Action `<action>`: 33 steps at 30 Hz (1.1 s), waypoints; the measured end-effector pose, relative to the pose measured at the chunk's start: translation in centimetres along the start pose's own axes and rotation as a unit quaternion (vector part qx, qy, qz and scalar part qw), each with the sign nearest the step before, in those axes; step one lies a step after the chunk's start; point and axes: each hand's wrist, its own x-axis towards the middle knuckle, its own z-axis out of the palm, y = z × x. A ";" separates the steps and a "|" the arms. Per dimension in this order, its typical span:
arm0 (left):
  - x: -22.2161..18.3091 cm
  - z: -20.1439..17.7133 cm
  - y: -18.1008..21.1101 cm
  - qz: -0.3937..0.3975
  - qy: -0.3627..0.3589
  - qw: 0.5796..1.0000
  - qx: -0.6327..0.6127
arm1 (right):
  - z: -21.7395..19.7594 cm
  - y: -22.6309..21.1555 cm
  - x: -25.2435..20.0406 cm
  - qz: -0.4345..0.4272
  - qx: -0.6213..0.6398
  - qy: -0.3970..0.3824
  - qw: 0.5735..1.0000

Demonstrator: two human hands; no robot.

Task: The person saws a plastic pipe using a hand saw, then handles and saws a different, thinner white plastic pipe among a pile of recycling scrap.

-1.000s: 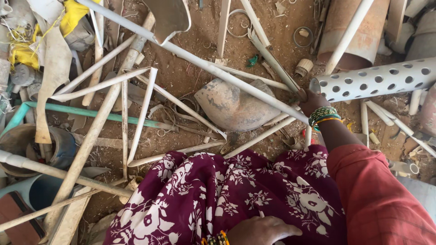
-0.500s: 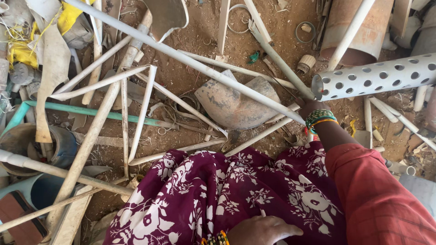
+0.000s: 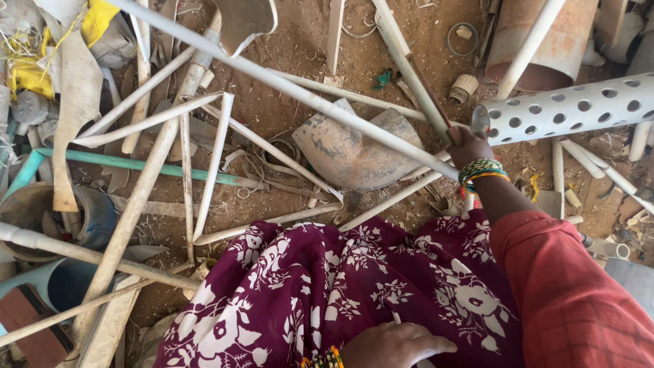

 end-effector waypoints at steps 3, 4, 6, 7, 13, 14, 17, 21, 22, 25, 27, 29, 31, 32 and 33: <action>0.0 0.1 -0.4 0.010 -0.001 1.000 0.002 | 1.3 2.6 2.1 -0.058 0.051 0.004 0.997; 0.0 0.1 -0.6 0.024 0.002 1.000 0.005 | 1.8 3.1 2.9 -0.100 0.050 -0.002 0.994; 0.1 0.3 -1.1 0.032 0.003 0.999 -0.001 | 3.1 3.4 4.3 -0.184 0.046 -0.015 0.982; 0.2 0.4 -1.3 0.026 0.000 1.000 -0.010 | 3.9 3.6 4.6 -0.177 0.004 -0.015 0.984; -0.1 0.0 -1.3 0.005 -0.013 1.000 -0.022 | 5.0 2.0 4.8 -0.035 -0.075 -0.109 0.991; -0.1 -0.1 -1.1 0.008 -0.010 1.000 -0.021 | 4.7 1.7 4.5 -0.054 -0.105 -0.084 0.990; -0.4 -0.8 0.2 0.027 0.022 0.999 -0.011 | 2.6 0.1 3.8 -0.079 -0.101 -0.030 0.991; -0.7 -2.9 3.6 0.023 0.041 0.999 0.009 | -3.1 -1.8 2.5 -0.116 0.055 -0.040 0.991; -1.0 -3.7 4.5 0.027 0.038 0.999 0.014 | -4.7 -2.4 2.1 -0.144 0.090 -0.026 0.985; -1.7 -4.8 6.9 -0.052 0.011 0.998 0.016 | -9.6 -3.8 -0.4 -0.191 0.238 -0.019 0.952; -1.8 -4.5 7.7 -0.057 0.029 0.998 0.027 | -13.3 -5.2 -3.5 -0.177 0.398 -0.061 0.898; -1.3 -4.6 7.3 0.014 0.090 0.994 0.057 | -16.6 -6.3 -8.1 -0.149 0.499 -0.063 0.851; -0.8 -4.7 6.7 -0.041 0.099 0.992 0.066 | -19.6 -7.3 -13.5 -0.134 0.564 -0.064 0.813; -0.8 -4.5 6.3 -0.072 0.102 0.990 0.071 | -20.6 -7.7 -16.1 -0.129 0.583 -0.063 0.800; -0.6 -4.3 5.8 -0.026 0.144 0.985 0.086 | -21.3 -7.8 -18.6 -0.124 0.602 -0.062 0.786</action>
